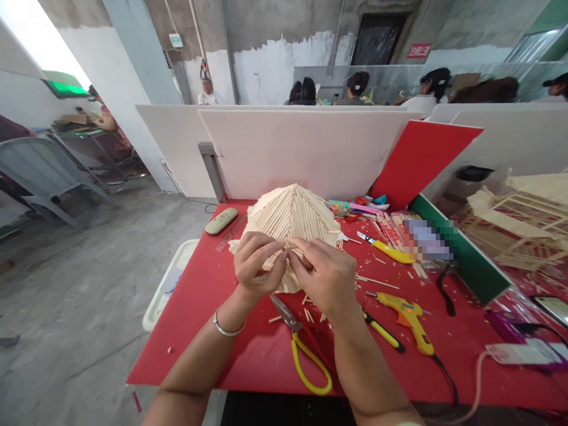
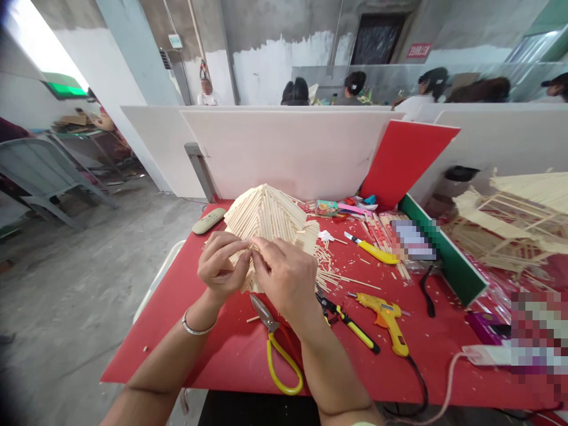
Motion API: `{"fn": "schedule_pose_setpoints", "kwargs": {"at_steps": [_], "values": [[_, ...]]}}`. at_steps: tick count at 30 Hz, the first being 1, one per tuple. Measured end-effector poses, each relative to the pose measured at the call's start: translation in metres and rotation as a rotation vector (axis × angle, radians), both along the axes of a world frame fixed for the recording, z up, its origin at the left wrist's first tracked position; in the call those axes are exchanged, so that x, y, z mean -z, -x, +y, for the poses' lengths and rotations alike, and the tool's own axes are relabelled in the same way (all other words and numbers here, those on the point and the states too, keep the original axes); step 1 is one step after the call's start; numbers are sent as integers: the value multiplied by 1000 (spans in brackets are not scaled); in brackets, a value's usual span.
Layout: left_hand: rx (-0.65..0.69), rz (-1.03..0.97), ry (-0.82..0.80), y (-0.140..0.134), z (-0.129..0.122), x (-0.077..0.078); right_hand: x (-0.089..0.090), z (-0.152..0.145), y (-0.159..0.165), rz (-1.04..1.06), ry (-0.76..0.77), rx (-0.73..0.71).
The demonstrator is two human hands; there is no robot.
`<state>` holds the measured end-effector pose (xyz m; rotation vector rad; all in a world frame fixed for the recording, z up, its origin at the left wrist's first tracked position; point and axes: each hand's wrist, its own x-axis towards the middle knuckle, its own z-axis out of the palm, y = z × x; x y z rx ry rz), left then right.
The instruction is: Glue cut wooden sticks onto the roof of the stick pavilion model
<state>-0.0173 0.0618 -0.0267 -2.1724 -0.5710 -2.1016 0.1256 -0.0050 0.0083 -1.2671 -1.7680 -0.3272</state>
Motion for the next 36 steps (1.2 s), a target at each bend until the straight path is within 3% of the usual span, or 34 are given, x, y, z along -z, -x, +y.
{"fn": "schedule_pose_setpoints", "kwargs": {"at_steps": [25,36], "values": [[-29,13,9,0,1,2,-2,-1,1,4,10,1],[17,-5,9,0,0,0,0,-1,1,9,8,4]]}}
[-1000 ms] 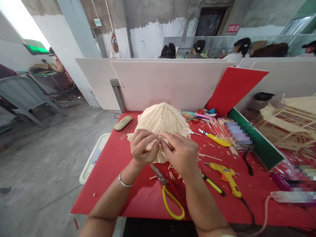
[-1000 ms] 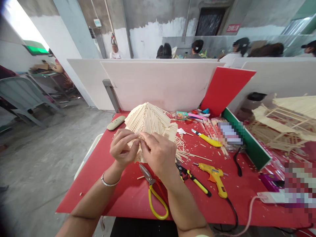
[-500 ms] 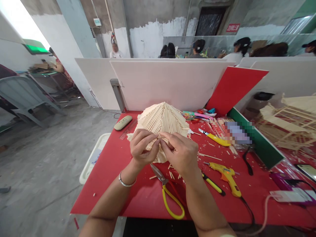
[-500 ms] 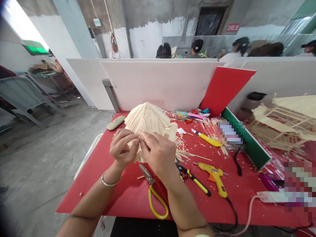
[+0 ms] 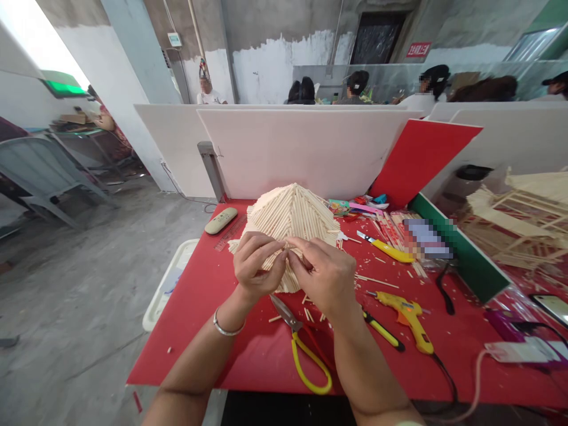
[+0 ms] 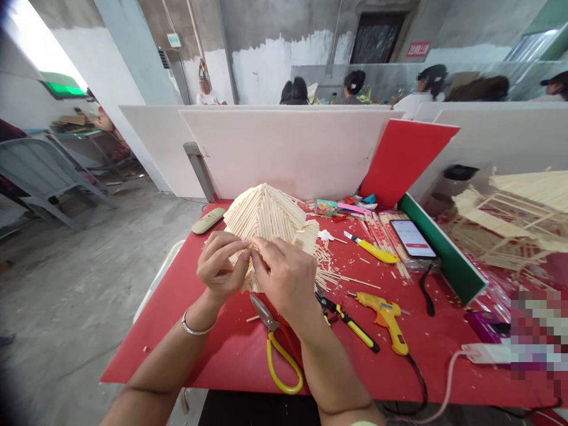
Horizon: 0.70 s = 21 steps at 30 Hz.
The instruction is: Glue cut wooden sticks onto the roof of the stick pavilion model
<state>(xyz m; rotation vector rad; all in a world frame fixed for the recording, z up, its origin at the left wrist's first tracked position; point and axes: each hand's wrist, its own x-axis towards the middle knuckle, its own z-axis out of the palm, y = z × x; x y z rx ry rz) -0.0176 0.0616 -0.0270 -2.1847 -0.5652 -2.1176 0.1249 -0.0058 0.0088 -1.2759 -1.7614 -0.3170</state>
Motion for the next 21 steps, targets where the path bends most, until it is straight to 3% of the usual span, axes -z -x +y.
{"fn": "schedule_pose_setpoints", "kwargs": {"at_steps": [21], "values": [[-12,3,0,0,1,0,-1,0,1,-11,-15,14]]}}
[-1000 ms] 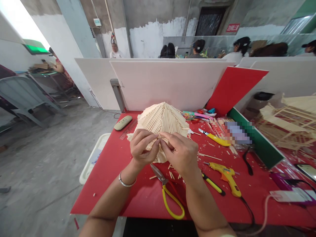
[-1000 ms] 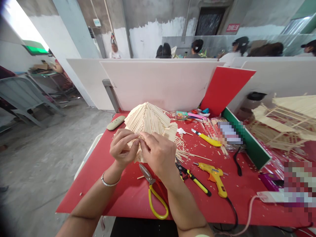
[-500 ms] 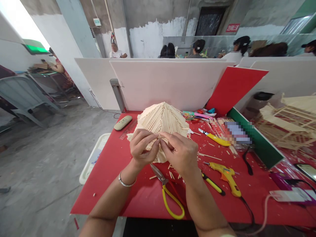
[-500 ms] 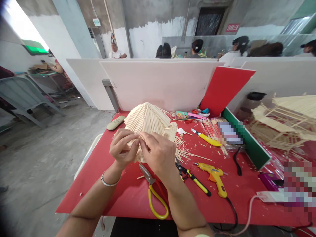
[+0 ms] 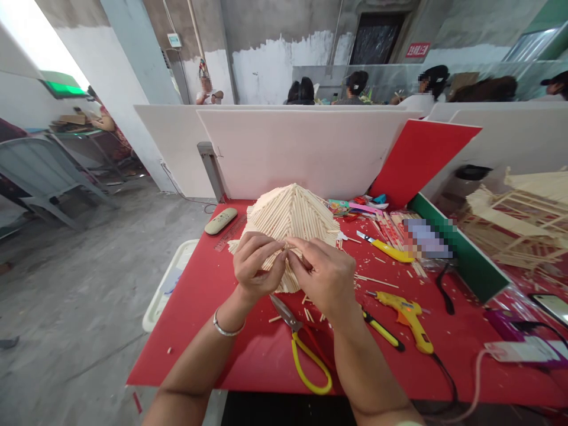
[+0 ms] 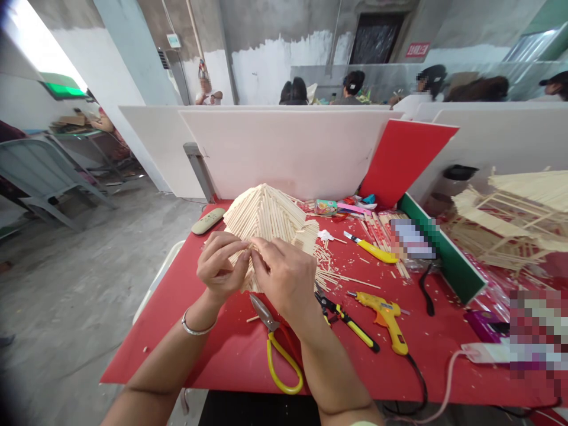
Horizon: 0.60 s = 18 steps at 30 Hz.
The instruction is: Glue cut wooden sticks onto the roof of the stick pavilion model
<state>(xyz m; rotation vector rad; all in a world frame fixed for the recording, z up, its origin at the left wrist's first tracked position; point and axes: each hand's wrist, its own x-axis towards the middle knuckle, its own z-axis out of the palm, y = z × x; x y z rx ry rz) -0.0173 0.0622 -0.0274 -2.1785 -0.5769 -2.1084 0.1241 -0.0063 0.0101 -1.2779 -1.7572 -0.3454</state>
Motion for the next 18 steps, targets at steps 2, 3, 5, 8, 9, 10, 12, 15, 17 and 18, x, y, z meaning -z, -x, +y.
{"fn": "schedule_pose_setpoints", "kwargs": {"at_steps": [2,3,5,8,9,10,12,15,17,18], "values": [[-8,5,-1,0,0,0,0,0,0,-2,-1,3],[-14,7,-3,0,0,0,0,0,0,-2,-3,3],[-24,15,-4,0,0,1,1,1,0,-2,-6,1],[-33,25,1,1,0,1,0,1,0,-1,-4,-2],[-32,27,2,1,0,1,0,1,0,-1,-3,-1],[-29,26,1,1,0,1,0,1,0,-1,0,0],[-23,22,-1,0,0,1,0,0,0,-4,5,0],[-22,15,-1,0,0,0,0,0,0,-6,1,0],[-13,11,-2,0,0,-1,0,0,0,-5,-1,2],[-6,9,-3,0,0,-1,0,0,0,-3,0,0]]}}
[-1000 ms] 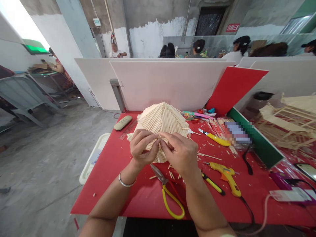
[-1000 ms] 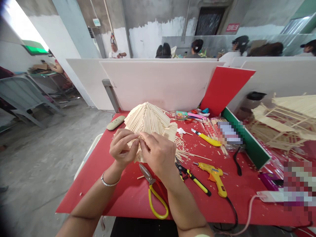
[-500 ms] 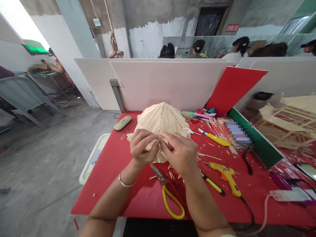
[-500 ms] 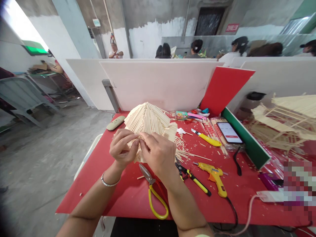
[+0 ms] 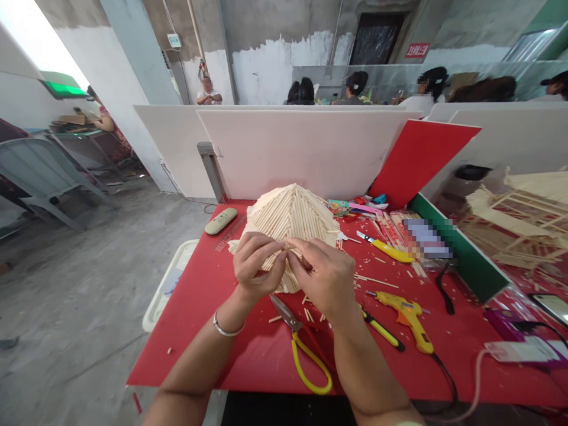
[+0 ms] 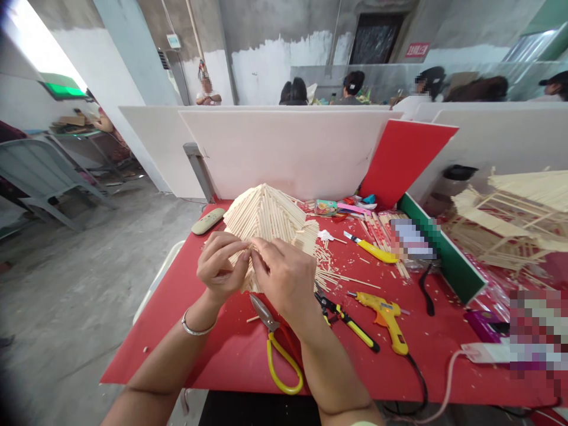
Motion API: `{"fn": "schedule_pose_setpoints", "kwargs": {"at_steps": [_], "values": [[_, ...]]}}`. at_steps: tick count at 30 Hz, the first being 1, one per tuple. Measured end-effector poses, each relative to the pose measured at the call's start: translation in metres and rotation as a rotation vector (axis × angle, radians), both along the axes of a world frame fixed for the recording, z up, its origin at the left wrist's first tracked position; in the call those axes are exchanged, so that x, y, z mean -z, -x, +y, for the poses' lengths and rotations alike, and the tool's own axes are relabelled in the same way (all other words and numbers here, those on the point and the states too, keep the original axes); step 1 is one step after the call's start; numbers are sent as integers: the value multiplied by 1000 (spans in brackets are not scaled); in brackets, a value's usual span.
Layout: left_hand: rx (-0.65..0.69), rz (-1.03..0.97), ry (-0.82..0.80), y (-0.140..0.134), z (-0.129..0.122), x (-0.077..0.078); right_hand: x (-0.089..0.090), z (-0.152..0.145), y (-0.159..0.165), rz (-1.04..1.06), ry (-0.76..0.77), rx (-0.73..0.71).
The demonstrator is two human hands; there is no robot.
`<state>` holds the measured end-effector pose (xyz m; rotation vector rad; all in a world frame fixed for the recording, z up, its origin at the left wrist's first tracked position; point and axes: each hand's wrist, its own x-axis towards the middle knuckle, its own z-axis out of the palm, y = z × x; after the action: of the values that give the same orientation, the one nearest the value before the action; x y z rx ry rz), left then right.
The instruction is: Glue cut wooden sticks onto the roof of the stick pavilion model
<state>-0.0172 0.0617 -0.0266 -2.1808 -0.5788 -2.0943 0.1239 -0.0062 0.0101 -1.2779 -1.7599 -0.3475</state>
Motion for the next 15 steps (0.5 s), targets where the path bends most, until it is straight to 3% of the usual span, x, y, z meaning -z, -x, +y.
{"fn": "schedule_pose_setpoints", "kwargs": {"at_steps": [15], "values": [[23,-12,-9,0,0,-1,1,1,0,3,1,-5]]}}
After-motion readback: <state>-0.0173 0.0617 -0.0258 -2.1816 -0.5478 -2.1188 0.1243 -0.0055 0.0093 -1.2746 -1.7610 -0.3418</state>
